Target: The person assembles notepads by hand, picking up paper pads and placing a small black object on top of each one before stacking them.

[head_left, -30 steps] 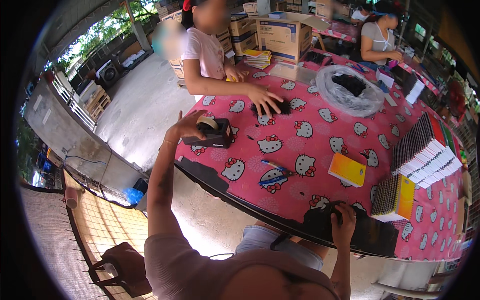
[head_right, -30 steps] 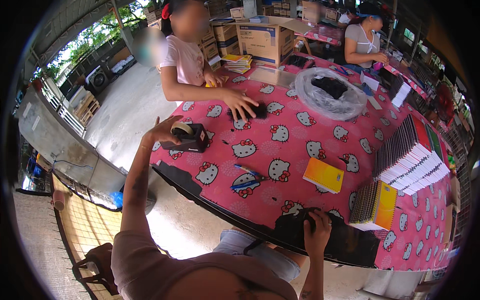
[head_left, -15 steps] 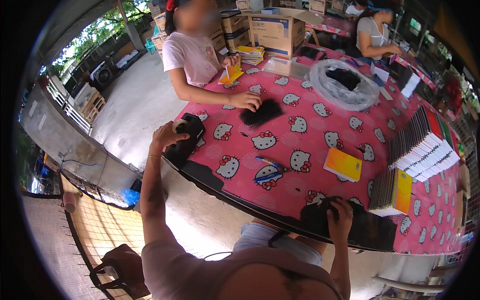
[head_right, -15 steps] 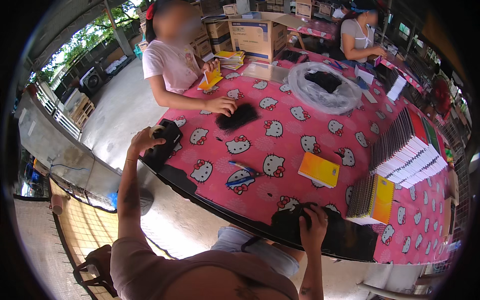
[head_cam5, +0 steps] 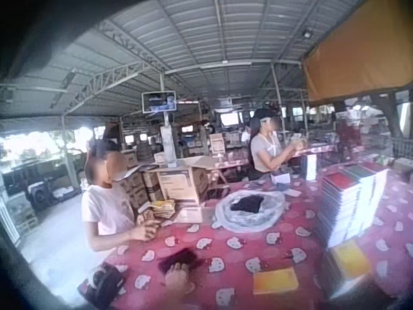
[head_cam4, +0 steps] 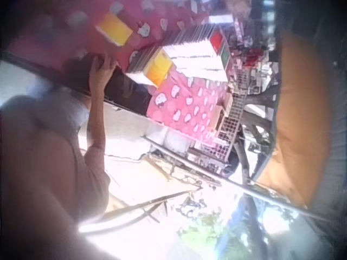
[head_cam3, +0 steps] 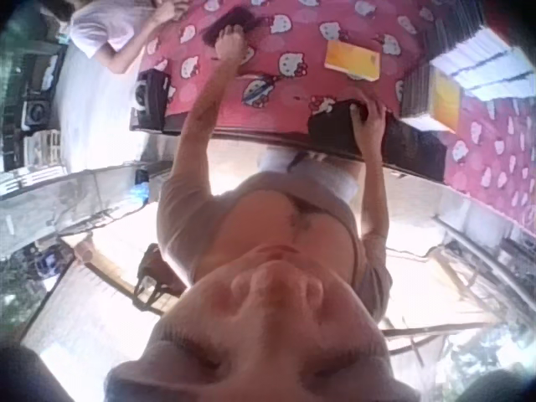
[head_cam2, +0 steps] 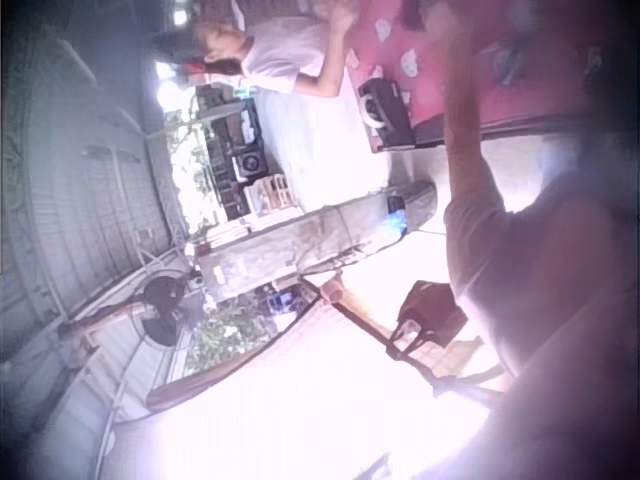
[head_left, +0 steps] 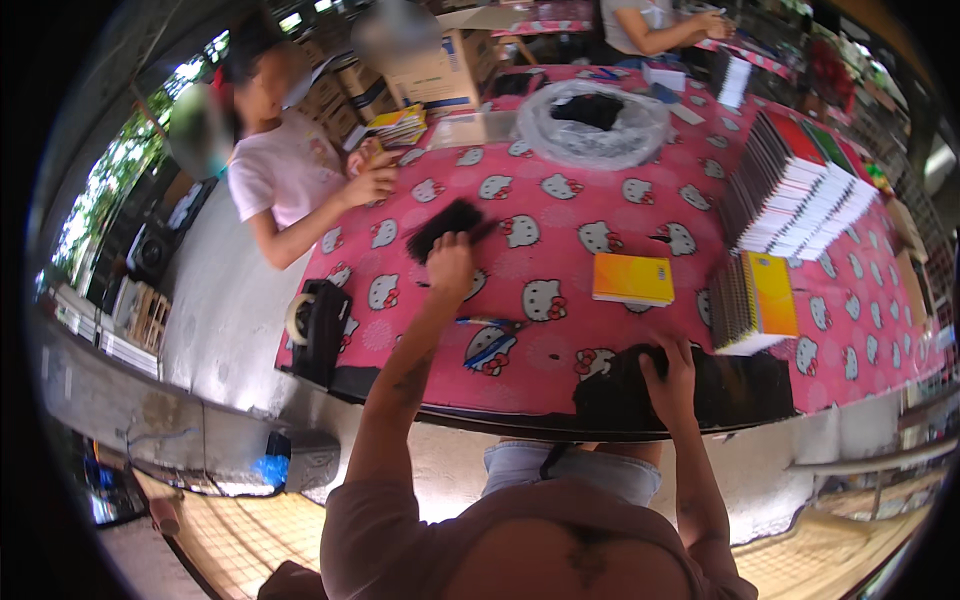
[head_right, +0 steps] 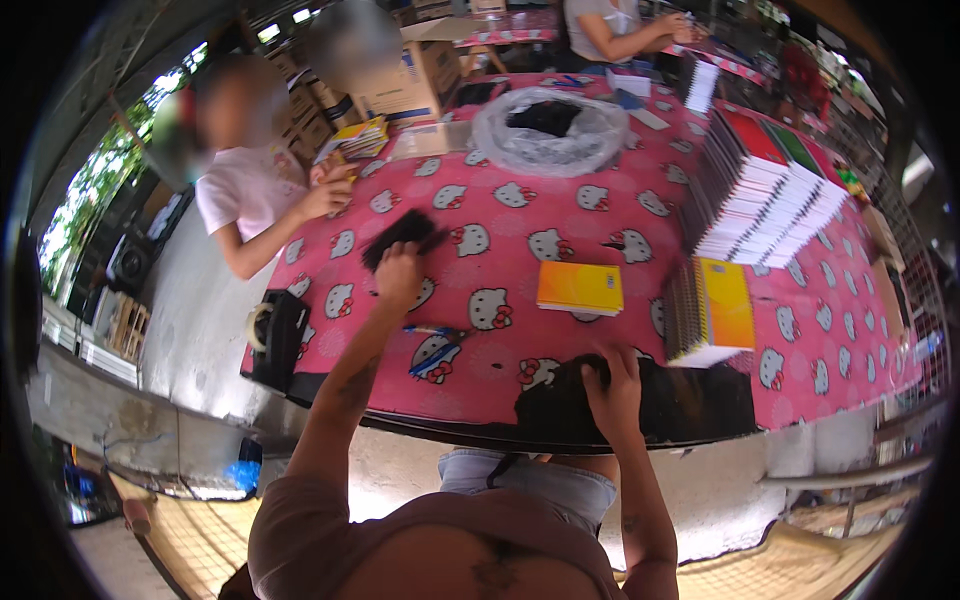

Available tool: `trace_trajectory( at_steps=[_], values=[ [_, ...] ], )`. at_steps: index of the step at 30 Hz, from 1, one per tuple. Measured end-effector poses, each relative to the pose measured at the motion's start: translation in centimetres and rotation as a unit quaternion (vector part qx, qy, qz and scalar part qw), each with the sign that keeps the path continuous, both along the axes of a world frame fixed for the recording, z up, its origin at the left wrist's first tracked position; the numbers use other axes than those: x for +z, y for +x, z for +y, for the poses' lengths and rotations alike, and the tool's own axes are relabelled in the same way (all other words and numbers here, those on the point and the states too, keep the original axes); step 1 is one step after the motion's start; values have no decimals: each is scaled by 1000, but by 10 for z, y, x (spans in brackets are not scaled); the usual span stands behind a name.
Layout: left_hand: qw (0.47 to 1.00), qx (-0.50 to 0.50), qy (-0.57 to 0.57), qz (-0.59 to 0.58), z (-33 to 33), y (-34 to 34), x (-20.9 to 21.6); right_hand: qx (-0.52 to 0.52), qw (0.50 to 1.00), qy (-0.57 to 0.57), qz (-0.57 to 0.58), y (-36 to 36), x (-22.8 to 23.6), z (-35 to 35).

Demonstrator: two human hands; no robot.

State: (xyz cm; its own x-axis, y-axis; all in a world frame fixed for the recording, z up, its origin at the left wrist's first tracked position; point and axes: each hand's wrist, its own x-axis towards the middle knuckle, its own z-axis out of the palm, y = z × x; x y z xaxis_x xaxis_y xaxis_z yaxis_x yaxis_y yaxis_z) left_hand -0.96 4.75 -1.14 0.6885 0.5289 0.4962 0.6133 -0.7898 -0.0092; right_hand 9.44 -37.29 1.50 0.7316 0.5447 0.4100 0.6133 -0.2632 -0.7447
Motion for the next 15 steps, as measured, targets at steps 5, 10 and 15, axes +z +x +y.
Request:
trace_trajectory(
  at_steps=[5, 10, 15],
  values=[
    [986, -133, -8, -97, -18, -9, -6, -6, 958, -62, -279, 50, 13, 54],
    [978, -121, -87, -147, -71, -9, 33, 73, 949, -95, -292, 88, 1, 42],
    [881, -289, -299, -227, -135, -22, 72, 77, 945, -116, -297, 42, 35, 17]
  ],
)
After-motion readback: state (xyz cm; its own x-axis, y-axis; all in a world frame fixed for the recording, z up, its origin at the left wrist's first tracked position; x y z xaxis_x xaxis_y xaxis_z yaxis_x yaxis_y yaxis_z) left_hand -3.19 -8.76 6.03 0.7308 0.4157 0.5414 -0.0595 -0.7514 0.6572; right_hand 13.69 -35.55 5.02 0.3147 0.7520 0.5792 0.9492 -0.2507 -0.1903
